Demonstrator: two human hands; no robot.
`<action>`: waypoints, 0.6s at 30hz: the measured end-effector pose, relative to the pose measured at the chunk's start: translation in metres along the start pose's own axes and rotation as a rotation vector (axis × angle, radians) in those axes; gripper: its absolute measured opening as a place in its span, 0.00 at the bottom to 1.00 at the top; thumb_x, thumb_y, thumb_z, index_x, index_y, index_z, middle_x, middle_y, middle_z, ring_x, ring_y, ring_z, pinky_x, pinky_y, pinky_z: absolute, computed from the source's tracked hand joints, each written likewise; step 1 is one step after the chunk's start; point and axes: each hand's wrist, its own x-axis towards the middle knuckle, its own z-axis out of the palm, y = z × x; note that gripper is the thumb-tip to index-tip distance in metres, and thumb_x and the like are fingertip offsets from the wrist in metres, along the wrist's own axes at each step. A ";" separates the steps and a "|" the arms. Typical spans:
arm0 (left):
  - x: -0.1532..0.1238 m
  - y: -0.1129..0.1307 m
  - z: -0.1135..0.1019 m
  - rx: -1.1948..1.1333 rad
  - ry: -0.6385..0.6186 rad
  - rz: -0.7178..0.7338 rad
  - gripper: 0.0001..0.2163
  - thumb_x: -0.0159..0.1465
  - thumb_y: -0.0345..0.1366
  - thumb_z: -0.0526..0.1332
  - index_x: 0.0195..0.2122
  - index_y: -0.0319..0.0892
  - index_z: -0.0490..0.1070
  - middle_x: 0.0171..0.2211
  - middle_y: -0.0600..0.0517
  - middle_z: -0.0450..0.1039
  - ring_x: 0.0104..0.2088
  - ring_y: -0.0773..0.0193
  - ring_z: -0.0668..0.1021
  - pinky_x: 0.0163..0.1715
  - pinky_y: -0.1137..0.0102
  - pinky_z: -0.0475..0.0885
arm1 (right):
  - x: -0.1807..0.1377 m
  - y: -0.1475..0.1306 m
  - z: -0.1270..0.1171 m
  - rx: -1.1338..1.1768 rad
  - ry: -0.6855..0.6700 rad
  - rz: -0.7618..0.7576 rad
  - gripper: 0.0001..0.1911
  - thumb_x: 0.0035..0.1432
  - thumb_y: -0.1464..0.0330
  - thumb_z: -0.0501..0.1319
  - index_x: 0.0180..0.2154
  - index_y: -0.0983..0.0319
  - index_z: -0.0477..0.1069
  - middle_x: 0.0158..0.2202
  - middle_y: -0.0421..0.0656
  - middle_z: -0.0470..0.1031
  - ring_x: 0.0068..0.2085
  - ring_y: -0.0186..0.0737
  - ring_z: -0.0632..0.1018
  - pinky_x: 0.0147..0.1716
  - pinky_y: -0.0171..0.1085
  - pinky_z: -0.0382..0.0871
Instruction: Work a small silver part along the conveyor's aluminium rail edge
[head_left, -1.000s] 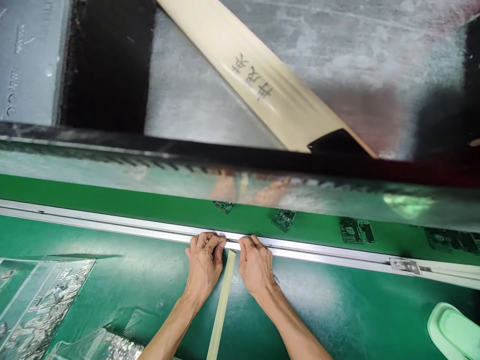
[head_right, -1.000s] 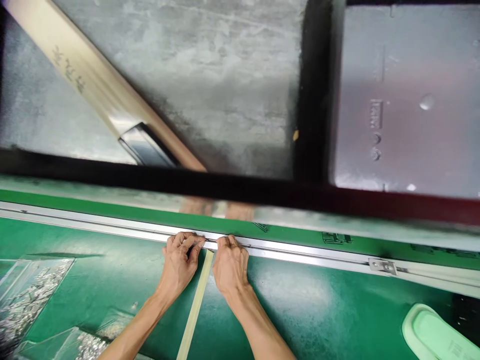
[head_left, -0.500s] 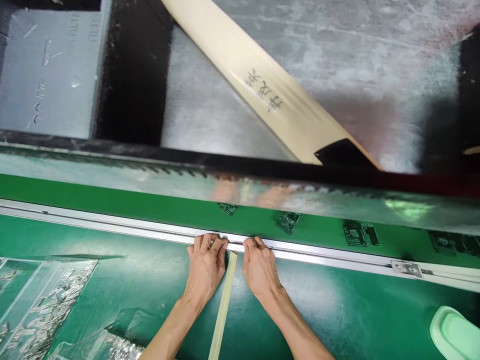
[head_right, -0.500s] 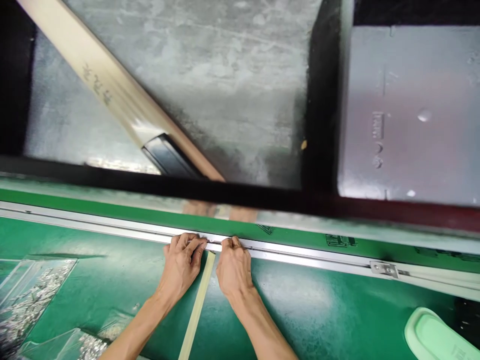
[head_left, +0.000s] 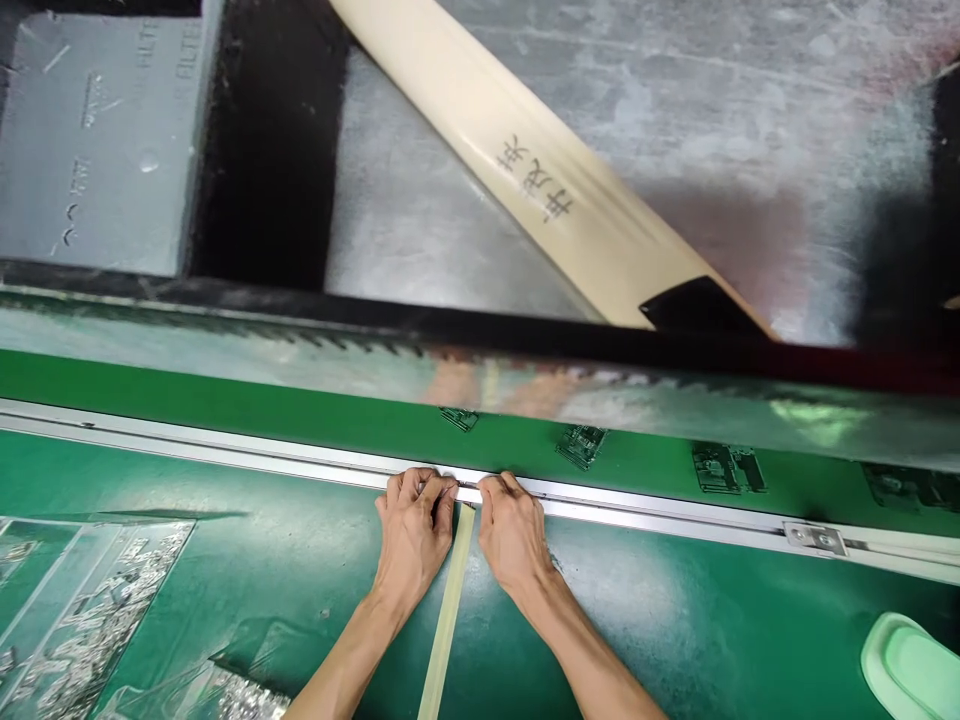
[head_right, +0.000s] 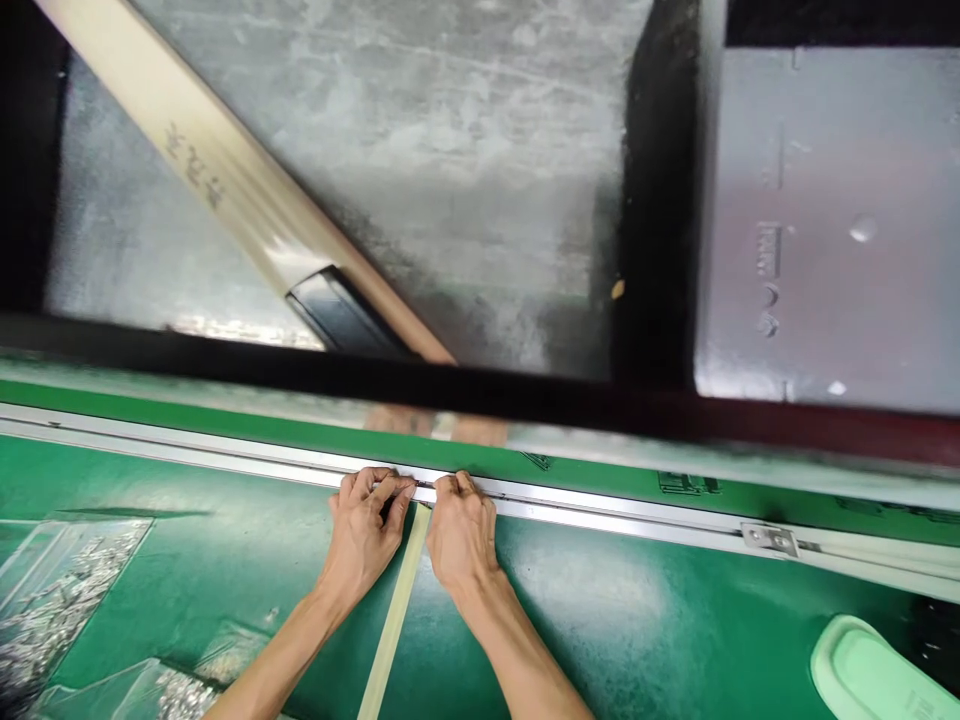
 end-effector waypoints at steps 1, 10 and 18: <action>0.000 0.001 0.000 0.000 0.004 -0.012 0.10 0.74 0.37 0.56 0.44 0.48 0.78 0.44 0.47 0.74 0.46 0.50 0.71 0.40 0.60 0.60 | 0.000 0.000 0.000 0.002 0.004 0.000 0.11 0.70 0.76 0.55 0.37 0.58 0.73 0.35 0.40 0.76 0.35 0.39 0.78 0.32 0.38 0.60; 0.020 0.013 -0.008 0.020 -0.026 -0.147 0.10 0.69 0.39 0.62 0.31 0.49 0.81 0.38 0.50 0.79 0.45 0.47 0.72 0.39 0.58 0.56 | 0.002 0.003 -0.001 0.032 0.010 -0.005 0.11 0.70 0.76 0.56 0.39 0.58 0.75 0.36 0.39 0.77 0.35 0.38 0.79 0.33 0.37 0.60; 0.022 0.015 -0.009 0.019 -0.004 -0.175 0.10 0.64 0.35 0.63 0.27 0.49 0.81 0.37 0.49 0.81 0.43 0.47 0.73 0.39 0.58 0.56 | 0.002 0.003 -0.001 0.055 0.015 -0.007 0.12 0.70 0.77 0.56 0.40 0.58 0.76 0.37 0.39 0.78 0.35 0.38 0.80 0.33 0.37 0.60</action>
